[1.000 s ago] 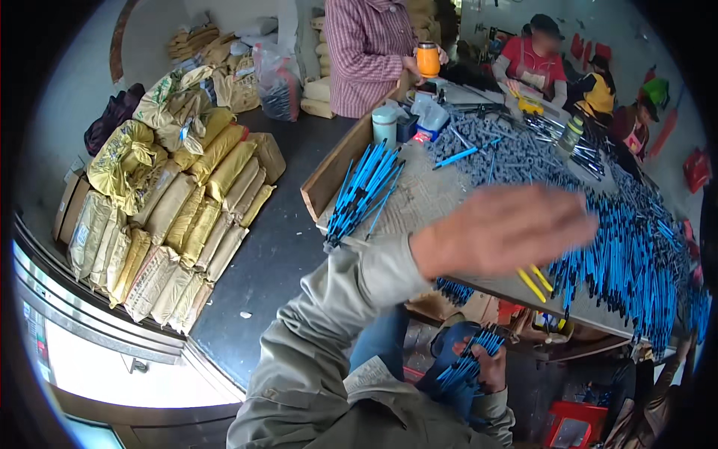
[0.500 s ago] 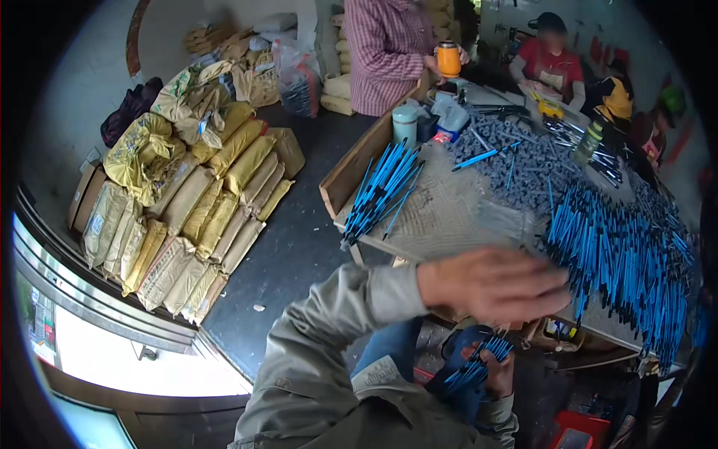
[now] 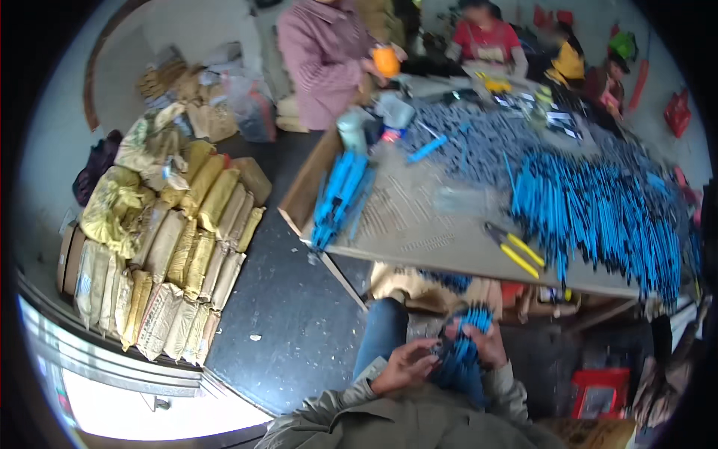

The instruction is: The person gathers umbrella ribs from the table, threads a wire through their ends, fits them into slots on a central plastic hub, and tightens the wire around the hub using pliers.

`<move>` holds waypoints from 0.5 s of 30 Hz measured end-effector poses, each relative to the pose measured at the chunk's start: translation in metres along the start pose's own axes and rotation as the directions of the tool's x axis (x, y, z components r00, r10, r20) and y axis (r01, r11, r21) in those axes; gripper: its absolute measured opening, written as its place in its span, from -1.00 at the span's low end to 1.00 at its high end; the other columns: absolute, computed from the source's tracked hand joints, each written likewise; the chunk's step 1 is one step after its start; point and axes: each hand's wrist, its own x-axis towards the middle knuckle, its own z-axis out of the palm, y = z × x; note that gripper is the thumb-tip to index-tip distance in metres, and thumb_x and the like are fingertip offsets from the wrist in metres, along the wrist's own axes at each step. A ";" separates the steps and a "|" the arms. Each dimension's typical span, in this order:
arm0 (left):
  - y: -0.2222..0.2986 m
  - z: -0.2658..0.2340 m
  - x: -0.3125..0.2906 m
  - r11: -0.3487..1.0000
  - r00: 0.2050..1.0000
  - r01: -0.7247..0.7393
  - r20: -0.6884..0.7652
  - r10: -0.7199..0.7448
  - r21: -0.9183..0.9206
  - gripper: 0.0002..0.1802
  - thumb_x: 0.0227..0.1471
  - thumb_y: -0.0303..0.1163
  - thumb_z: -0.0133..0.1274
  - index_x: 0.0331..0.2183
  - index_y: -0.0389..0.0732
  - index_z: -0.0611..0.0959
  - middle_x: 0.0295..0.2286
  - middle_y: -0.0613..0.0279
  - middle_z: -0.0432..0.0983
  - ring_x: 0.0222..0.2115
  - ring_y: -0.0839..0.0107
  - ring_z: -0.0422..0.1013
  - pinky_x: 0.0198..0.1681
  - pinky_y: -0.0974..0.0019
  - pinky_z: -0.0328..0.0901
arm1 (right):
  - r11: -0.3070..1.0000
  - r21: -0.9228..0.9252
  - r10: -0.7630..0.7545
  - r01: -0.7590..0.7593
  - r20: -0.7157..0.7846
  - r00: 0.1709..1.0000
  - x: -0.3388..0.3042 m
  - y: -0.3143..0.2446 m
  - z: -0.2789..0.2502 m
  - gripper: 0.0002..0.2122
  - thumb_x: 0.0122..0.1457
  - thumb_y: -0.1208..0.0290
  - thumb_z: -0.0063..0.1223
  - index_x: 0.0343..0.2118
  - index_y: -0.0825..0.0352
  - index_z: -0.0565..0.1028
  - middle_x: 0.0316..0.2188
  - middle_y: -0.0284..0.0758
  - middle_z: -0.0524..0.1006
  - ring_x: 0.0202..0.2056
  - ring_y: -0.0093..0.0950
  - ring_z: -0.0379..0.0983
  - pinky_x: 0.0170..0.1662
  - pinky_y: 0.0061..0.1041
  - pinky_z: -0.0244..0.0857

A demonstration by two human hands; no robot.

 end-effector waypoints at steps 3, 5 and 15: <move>0.044 0.013 0.015 0.992 0.887 0.088 0.446 -0.118 0.087 -0.66 0.05 -0.51 -0.01 -0.08 -0.26 0.42 -0.24 0.26 0.42 -0.21 0.55 0.34 -0.13 0.41 0.26 | 0.998 0.068 0.006 -0.013 0.098 0.995 0.022 -0.002 -0.016 -0.70 0.16 0.41 -0.06 -0.09 0.47 0.36 -0.20 -0.17 0.50 -0.18 -0.37 0.46 -0.11 -0.44 0.36; 0.053 0.015 0.025 0.968 0.671 0.175 0.698 -0.249 0.178 -0.66 0.04 -0.46 0.01 -0.10 -0.25 0.41 -0.18 0.23 0.40 -0.13 0.53 0.30 -0.06 0.38 0.20 | 0.992 0.117 0.043 -0.050 0.061 0.997 0.032 -0.008 -0.016 -0.74 0.17 0.44 -0.09 -0.12 0.46 0.38 -0.21 -0.17 0.49 -0.19 -0.37 0.47 -0.10 -0.43 0.36; 0.000 0.083 0.049 0.956 0.523 0.242 0.807 -0.273 0.166 -0.62 0.02 -0.40 0.03 -0.12 -0.27 0.35 0.02 0.02 0.27 0.03 0.35 0.20 0.07 0.33 0.07 | 0.996 0.092 0.016 -0.016 -0.002 1.000 0.020 0.002 -0.035 -0.72 0.14 0.43 -0.03 -0.15 0.53 0.40 -0.31 -0.10 0.53 -0.25 -0.32 0.51 -0.17 -0.46 0.39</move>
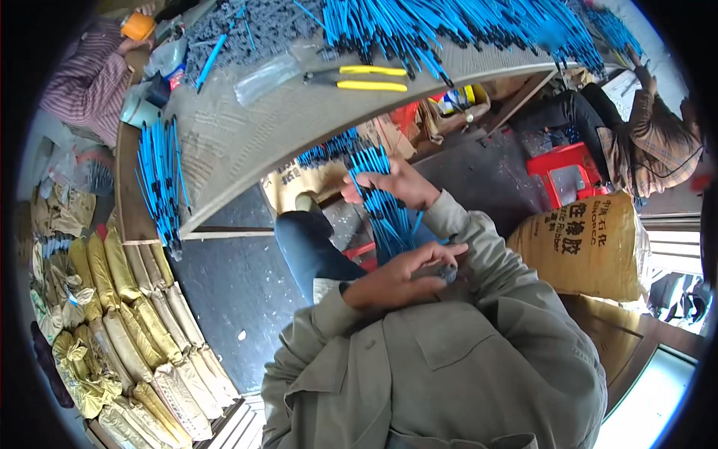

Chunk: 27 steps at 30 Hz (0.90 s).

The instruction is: The person gathers umbrella ribs from the table, threads a wire through their ends, fits them into slots on a central plastic hub, and tightens the wire around the hub using pliers.

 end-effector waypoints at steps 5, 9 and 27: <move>0.015 0.002 -0.044 0.945 0.912 -0.290 -0.253 0.321 0.154 -0.63 0.03 -0.41 0.02 -0.11 -0.27 0.34 0.04 -0.07 0.23 -0.01 0.23 0.27 0.05 0.27 0.13 | 0.999 0.043 0.026 -0.027 0.025 0.999 -0.015 -0.012 0.014 -0.71 0.12 0.41 0.01 -0.17 0.52 0.40 -0.33 -0.13 0.53 -0.26 -0.33 0.51 -0.18 -0.47 0.39; 0.038 -0.019 -0.064 0.888 0.761 -0.460 -0.519 0.388 -0.011 -0.64 0.04 -0.43 -0.01 -0.09 -0.27 0.36 -0.02 -0.07 0.30 -0.12 0.25 0.37 -0.04 0.26 0.23 | 0.969 -0.246 -0.002 0.017 0.062 0.998 -0.011 0.002 0.012 -0.72 0.10 0.43 0.02 -0.19 0.52 0.41 -0.34 -0.17 0.53 -0.23 -0.33 0.50 -0.16 -0.44 0.39; 0.032 -0.071 -0.055 0.783 0.491 -0.588 -0.858 0.150 -0.200 -0.63 0.12 -0.24 -0.07 -0.10 -0.26 0.44 -0.20 0.05 0.45 -0.39 0.46 0.43 -0.31 0.45 0.38 | 0.992 -0.114 0.077 -0.048 0.260 0.963 -0.013 -0.018 0.036 -0.70 0.14 0.46 -0.03 -0.10 0.52 0.36 -0.25 -0.14 0.52 -0.22 -0.38 0.50 -0.18 -0.44 0.40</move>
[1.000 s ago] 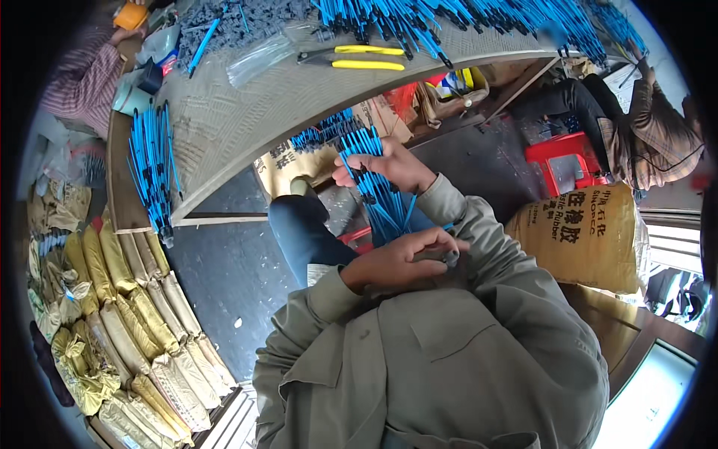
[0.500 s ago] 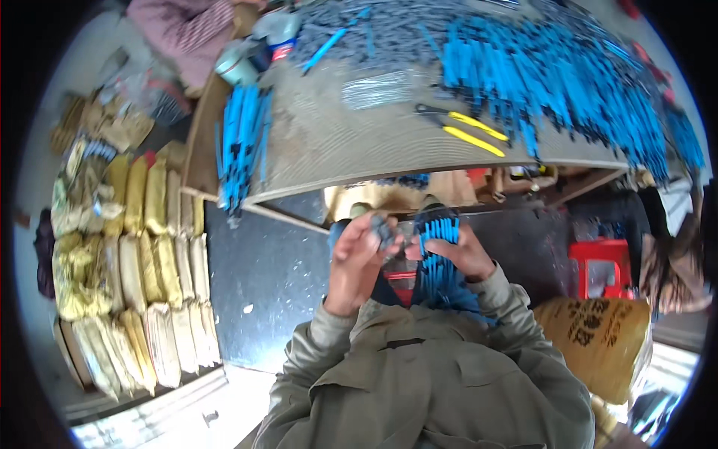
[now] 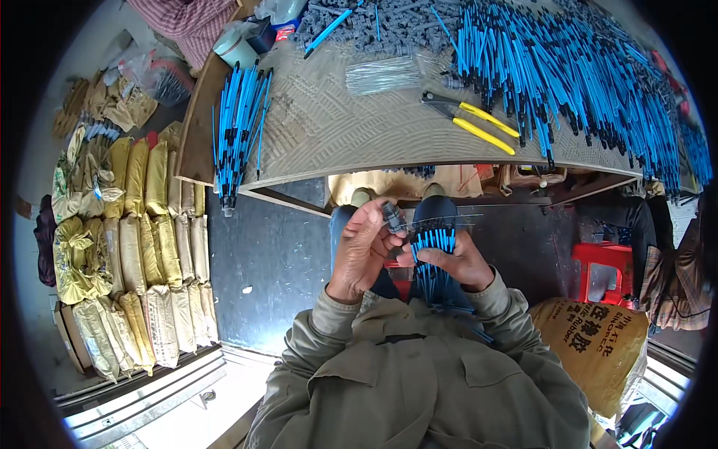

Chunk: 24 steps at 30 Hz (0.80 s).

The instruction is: The person gathers umbrella ribs from the table, threads a wire through their ends, fits them into slots on a central plastic hub, and tightens the wire around the hub using pliers.

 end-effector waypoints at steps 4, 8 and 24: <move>0.002 -0.003 0.000 0.993 0.997 0.069 -0.026 -0.066 0.094 -0.59 0.10 -0.19 -0.05 -0.09 -0.27 0.43 -0.27 0.11 0.46 -0.42 0.47 0.42 -0.33 0.44 0.38 | 1.000 0.015 -0.007 0.007 -0.033 0.999 0.000 0.002 0.001 -0.71 0.15 0.46 -0.03 -0.11 0.52 0.38 -0.27 -0.16 0.52 -0.23 -0.39 0.50 -0.18 -0.45 0.40; 0.008 0.010 -0.001 0.994 0.993 0.081 -0.095 -0.074 0.068 -0.64 0.09 -0.24 -0.02 -0.14 -0.27 0.49 -0.40 0.20 0.50 -0.46 0.49 0.45 -0.39 0.47 0.39 | 1.000 0.023 -0.005 0.006 -0.040 0.999 0.000 0.001 0.001 -0.72 0.15 0.46 -0.03 -0.13 0.51 0.39 -0.29 -0.19 0.53 -0.23 -0.39 0.50 -0.17 -0.46 0.40; 0.005 0.003 0.002 0.997 0.996 0.044 -0.079 -0.039 0.056 -0.64 0.10 -0.23 -0.05 -0.14 -0.27 0.49 -0.36 0.19 0.49 -0.45 0.48 0.43 -0.37 0.47 0.37 | 0.999 -0.003 -0.034 0.034 -0.066 0.997 0.000 -0.002 0.008 -0.78 0.15 0.50 -0.02 -0.17 0.48 0.43 -0.35 -0.23 0.56 -0.28 -0.52 0.49 -0.22 -0.56 0.38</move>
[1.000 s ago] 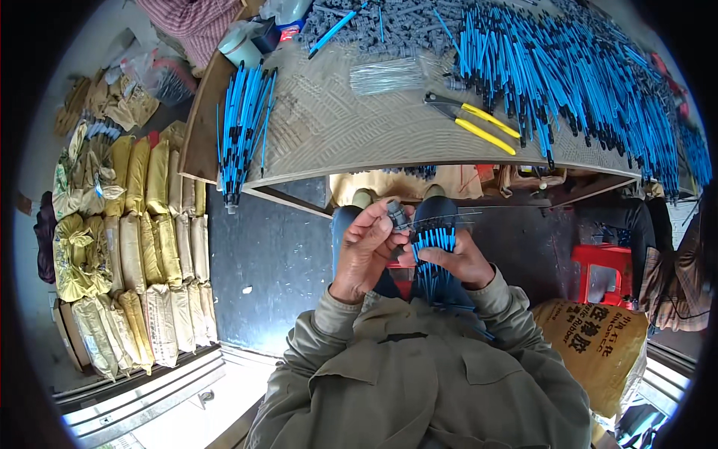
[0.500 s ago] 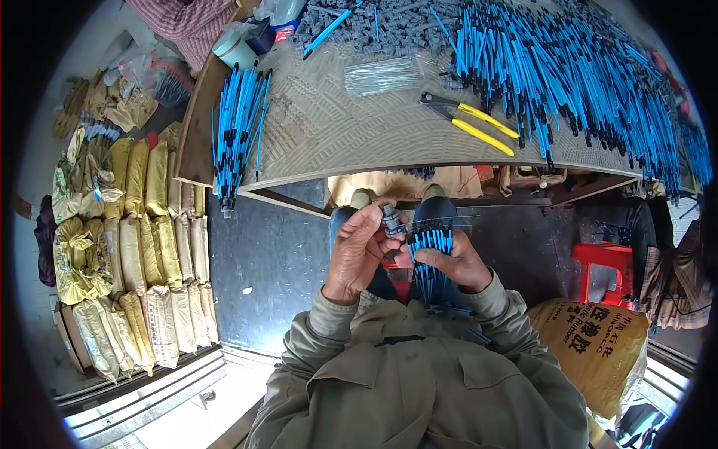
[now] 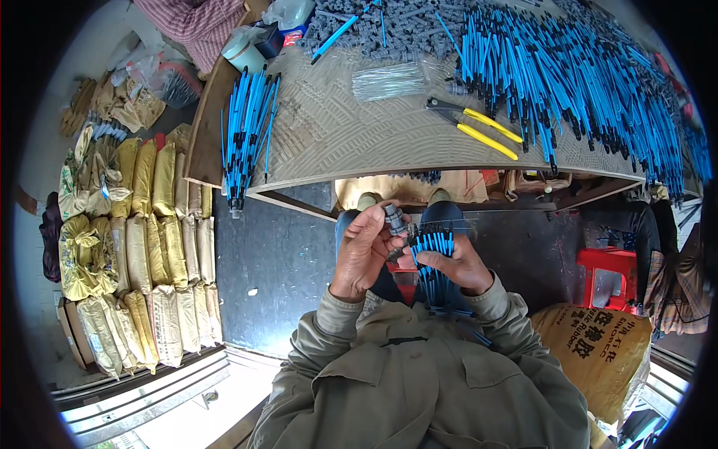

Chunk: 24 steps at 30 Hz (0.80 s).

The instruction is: The person gathers umbrella ribs from the table, threads a wire through their ends, fits them into slots on a central plastic hub, and tightens the wire around the hub using pliers.

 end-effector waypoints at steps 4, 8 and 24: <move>-0.001 0.003 0.000 0.998 1.000 0.007 0.006 -0.007 -0.063 -0.64 0.11 -0.23 -0.06 -0.14 -0.28 0.49 -0.36 0.20 0.49 -0.46 0.50 0.43 -0.38 0.47 0.37 | 0.998 -0.043 0.041 -0.041 0.010 0.999 0.000 -0.004 -0.002 -0.77 0.15 0.50 -0.02 -0.16 0.47 0.42 -0.35 -0.23 0.56 -0.26 -0.51 0.49 -0.20 -0.56 0.38; -0.004 -0.008 0.005 1.000 0.998 -0.012 0.063 0.014 -0.027 -0.62 0.11 -0.20 -0.08 -0.13 -0.29 0.48 -0.33 0.16 0.50 -0.44 0.50 0.44 -0.37 0.47 0.38 | 1.000 0.021 -0.002 0.002 0.003 1.000 -0.001 -0.005 0.004 -0.76 0.15 0.49 -0.03 -0.14 0.47 0.42 -0.33 -0.23 0.55 -0.26 -0.51 0.49 -0.20 -0.57 0.37; -0.004 -0.006 0.002 0.999 0.994 -0.037 0.104 0.039 -0.024 -0.65 0.08 -0.29 -0.01 -0.13 -0.28 0.48 -0.30 0.19 0.50 -0.40 0.49 0.45 -0.36 0.46 0.39 | 1.000 0.001 0.031 -0.031 0.046 0.998 0.001 0.002 0.001 -0.76 0.16 0.52 -0.05 -0.12 0.45 0.41 -0.28 -0.27 0.54 -0.22 -0.52 0.48 -0.23 -0.60 0.36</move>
